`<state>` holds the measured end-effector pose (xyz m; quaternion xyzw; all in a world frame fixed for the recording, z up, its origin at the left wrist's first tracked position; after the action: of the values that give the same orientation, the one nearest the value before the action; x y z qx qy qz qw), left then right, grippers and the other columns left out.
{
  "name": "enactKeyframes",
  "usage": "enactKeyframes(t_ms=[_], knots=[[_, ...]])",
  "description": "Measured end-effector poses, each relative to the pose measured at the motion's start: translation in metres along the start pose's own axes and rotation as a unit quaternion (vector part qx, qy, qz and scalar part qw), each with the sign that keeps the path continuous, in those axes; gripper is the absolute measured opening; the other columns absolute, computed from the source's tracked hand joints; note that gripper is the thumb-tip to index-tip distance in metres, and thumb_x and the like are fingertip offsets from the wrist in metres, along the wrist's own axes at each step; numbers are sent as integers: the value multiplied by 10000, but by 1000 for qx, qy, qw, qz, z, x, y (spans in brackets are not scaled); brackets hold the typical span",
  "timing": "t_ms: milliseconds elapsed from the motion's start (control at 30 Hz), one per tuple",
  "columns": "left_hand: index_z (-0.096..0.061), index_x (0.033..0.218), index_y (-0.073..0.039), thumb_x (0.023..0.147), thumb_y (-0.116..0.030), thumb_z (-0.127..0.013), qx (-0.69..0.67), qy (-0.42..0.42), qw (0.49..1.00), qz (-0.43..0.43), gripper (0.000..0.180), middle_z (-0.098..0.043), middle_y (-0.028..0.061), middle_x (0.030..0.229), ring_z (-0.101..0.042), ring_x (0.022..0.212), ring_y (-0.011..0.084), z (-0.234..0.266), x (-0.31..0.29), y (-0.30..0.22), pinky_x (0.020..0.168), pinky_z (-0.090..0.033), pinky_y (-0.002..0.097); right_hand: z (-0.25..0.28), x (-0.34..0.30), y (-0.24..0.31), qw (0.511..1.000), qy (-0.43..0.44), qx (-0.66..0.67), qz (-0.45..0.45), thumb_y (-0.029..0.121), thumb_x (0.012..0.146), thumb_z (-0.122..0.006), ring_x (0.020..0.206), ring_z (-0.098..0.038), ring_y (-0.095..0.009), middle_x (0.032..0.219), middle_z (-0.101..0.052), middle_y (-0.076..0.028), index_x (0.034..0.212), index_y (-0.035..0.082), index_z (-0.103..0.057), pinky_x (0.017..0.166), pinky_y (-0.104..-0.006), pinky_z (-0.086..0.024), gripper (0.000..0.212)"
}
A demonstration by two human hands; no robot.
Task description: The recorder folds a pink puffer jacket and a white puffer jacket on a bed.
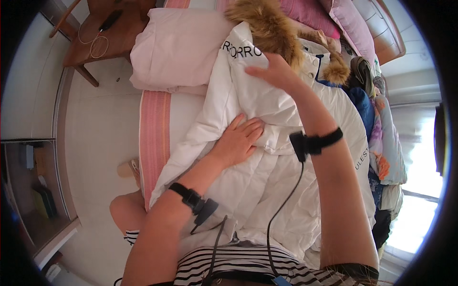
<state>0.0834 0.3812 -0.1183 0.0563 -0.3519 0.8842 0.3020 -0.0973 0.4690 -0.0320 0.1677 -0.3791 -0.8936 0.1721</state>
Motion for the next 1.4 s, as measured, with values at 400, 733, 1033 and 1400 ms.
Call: enactKeyframes(t_ms=[400, 733, 1033, 1400], knots=[[-445, 1322, -61, 753, -265, -681, 158, 48, 970, 179, 649, -369, 133, 1416, -315, 1333, 247, 61, -26, -14, 1096, -143, 556, 97, -142, -132, 958, -15, -211, -193, 279, 752, -715, 656, -603, -205, 645, -597, -86, 804, 22, -650, 615, -367, -461, 271], [-404, 1382, -265, 716, -450, -695, 250, 1, 964, 94, 750, -283, 79, 1475, -206, 1383, 230, 40, 108, 47, 1128, -28, 499, 140, -242, -113, 947, -206, -119, -215, 204, 781, -705, 781, -627, -199, 855, -651, -63, 1079, 35, -629, 727, -309, -491, 351], [-346, 1415, -255, 750, -441, -673, 288, 55, 946, 135, 764, -235, 76, 1496, -170, 1396, 233, 27, 116, 37, 1118, -38, 519, 160, -609, -131, 510, -746, 316, -290, 203, 830, -667, 627, -561, -125, 720, -571, -1, 831, 73, -578, 598, -268, -489, 157], [-356, 1404, -145, 843, -294, -609, 191, 61, 972, 123, 633, -224, 160, 1485, -220, 1369, 313, -19, -2, -51, 1096, -128, 555, 130, -586, -141, 498, -615, 515, -330, 414, 776, -720, 1057, -524, -196, 1156, -547, -82, 1177, 28, -499, 885, -344, -442, 599]])
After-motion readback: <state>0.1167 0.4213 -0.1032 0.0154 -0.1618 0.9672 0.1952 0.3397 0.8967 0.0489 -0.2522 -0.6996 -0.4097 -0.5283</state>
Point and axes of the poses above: each hand's wrist, its own x-axis towards the middle knuckle, its own z-axis out of the back of the hand, y = z × x, the point moved 3 cm from there along x, towards the middle knuckle
